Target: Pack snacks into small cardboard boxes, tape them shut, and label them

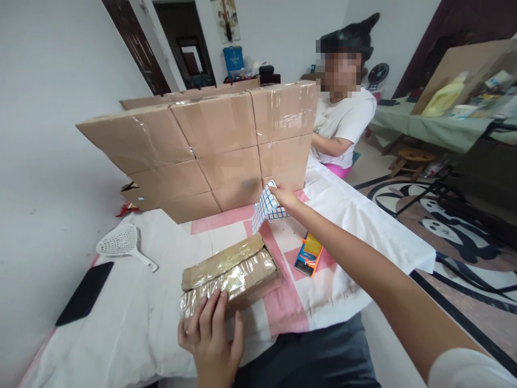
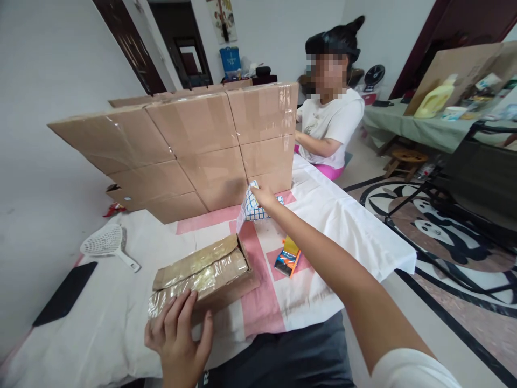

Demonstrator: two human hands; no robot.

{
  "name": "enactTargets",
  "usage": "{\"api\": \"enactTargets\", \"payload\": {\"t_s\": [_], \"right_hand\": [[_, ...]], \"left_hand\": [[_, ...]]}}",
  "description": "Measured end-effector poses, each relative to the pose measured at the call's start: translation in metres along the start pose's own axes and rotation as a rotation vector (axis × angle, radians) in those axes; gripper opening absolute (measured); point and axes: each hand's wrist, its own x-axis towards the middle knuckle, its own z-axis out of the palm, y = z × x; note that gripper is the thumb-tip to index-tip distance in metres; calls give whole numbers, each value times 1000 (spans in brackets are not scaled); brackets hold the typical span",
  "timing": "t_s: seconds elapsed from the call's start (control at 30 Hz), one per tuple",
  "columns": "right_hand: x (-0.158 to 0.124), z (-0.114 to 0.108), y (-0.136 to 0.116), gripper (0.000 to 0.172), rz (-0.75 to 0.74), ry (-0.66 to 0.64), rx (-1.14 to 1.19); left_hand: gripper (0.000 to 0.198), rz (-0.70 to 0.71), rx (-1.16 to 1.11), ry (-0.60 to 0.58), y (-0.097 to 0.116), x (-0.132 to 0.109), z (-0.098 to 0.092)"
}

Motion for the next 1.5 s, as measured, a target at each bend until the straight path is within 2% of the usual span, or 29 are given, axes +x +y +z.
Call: {"api": "enactTargets", "payload": {"t_s": [0.1, 0.17, 0.23, 0.37, 0.43, 0.5, 0.6, 0.73, 0.87, 1.0, 1.13, 1.27, 1.37, 1.43, 1.5], "right_hand": [[-63, -18, -1, 25, -315, -48, -19], [-111, -28, -2, 27, -627, -97, -94], [-156, -35, -5, 27, -835, -136, -149], [-221, -44, -13, 20, -978, -135, -235], [-238, -48, -15, 19, -1001, -125, -289], [-248, -51, -16, 20, -1009, -135, -328], [-254, -53, -15, 19, -1032, -114, -412], [-254, -51, -10, 18, -1065, 0, -552], [-252, -46, -9, 17, -1083, 54, -605], [-251, -46, -11, 16, -1061, 57, -589], [-248, -49, -13, 17, -1015, -6, -587], [-242, -58, -15, 17, -923, -77, -547], [-217, -71, -19, 21, -820, -129, -413], [-186, -79, -23, 24, -714, -156, -283], [-143, -83, -28, 25, -534, -155, -149]], "left_hand": [[20, 158, -108, 250, 7, 23, -21], [15, 300, -190, 345, 20, 50, -33], [22, 313, -279, 245, 40, 85, -39], [43, 259, -281, 191, 80, 143, -34], [45, 277, -293, 158, 92, 155, -30], [46, 313, -290, 104, 97, 155, -28], [49, 333, -342, 29, 99, 147, -28], [48, 318, -492, -76, 99, 142, -29], [43, 221, -638, -150, 102, 141, -24], [40, 110, -774, -115, 102, 140, -18], [38, 14, -867, -90, 99, 140, -10], [35, -143, -968, -58, 92, 139, -4], [32, -254, -974, 12, 83, 137, -3], [29, -331, -950, 65, 77, 134, -5], [27, -427, -939, 107, 71, 130, -8]]}}
